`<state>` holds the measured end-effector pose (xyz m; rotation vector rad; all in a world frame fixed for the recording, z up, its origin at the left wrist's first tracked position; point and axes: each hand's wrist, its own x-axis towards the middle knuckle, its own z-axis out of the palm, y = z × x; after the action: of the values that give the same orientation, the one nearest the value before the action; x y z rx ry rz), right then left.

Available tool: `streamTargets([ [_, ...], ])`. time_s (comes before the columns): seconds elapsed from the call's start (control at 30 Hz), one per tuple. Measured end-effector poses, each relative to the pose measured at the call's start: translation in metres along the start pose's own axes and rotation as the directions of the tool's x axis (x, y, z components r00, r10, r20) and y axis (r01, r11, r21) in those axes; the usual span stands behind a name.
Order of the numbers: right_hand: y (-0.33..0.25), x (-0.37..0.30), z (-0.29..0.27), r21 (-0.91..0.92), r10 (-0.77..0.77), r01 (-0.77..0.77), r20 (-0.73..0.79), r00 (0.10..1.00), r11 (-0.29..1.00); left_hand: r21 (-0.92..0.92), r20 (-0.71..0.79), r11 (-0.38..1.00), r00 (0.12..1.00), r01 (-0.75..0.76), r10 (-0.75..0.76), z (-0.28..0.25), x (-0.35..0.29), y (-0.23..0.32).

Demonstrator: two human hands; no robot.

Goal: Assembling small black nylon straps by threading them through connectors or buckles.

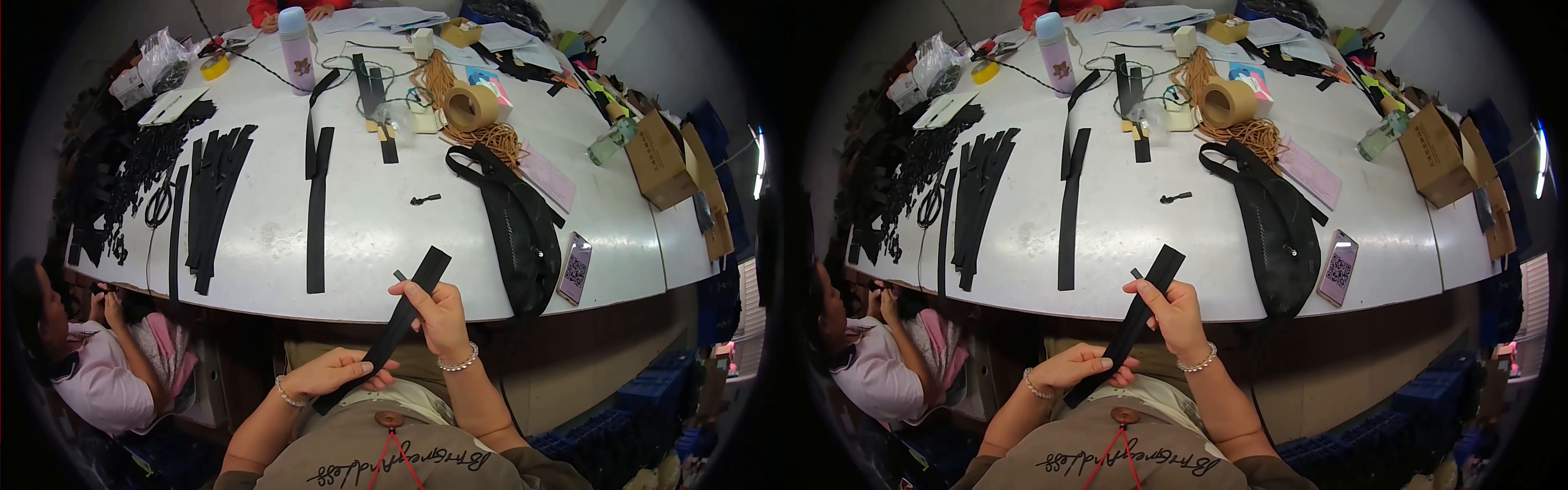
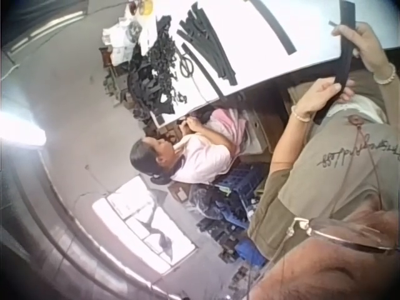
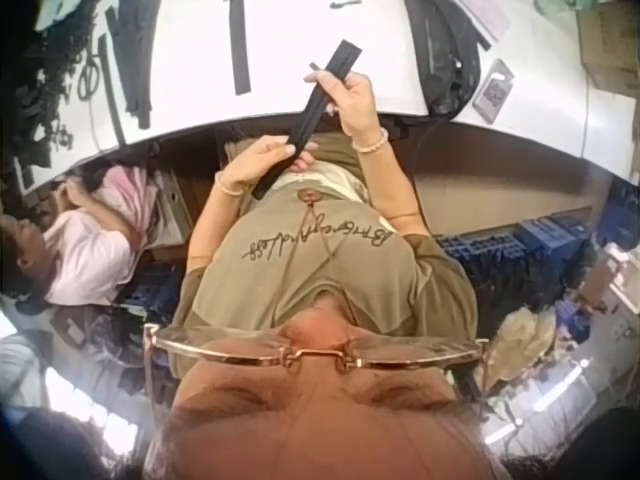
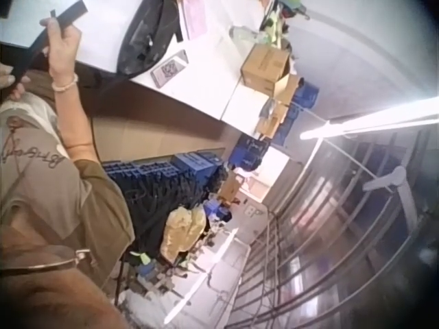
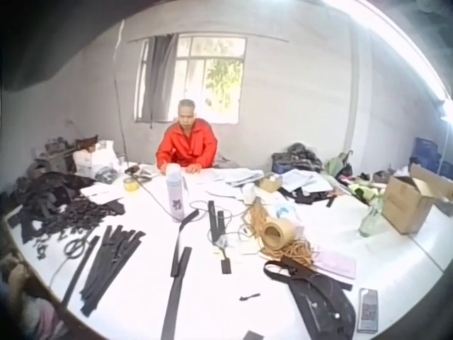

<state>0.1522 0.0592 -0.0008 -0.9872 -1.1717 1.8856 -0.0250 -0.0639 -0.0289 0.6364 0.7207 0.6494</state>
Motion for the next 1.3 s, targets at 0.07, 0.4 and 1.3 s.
streamTargets([
  [0.07,0.0,-0.001,0.0,-0.004,-0.002,0.002,0.001,1.0,1.0,-0.02,0.01,1.0,1.0,0.006,-0.006,0.001,0.0,0.0],
  [0.4,-0.001,0.014,-0.008,-0.019,-0.079,0.077,-0.215,0.973,0.997,0.033,-0.049,0.999,0.999,0.017,-0.016,-0.01,0.0,-0.009],
  [1.3,0.034,-0.044,-0.031,-0.48,-0.325,0.288,0.005,0.946,0.829,0.378,-0.573,0.849,0.627,-0.369,0.527,-0.012,-0.017,0.075],
])
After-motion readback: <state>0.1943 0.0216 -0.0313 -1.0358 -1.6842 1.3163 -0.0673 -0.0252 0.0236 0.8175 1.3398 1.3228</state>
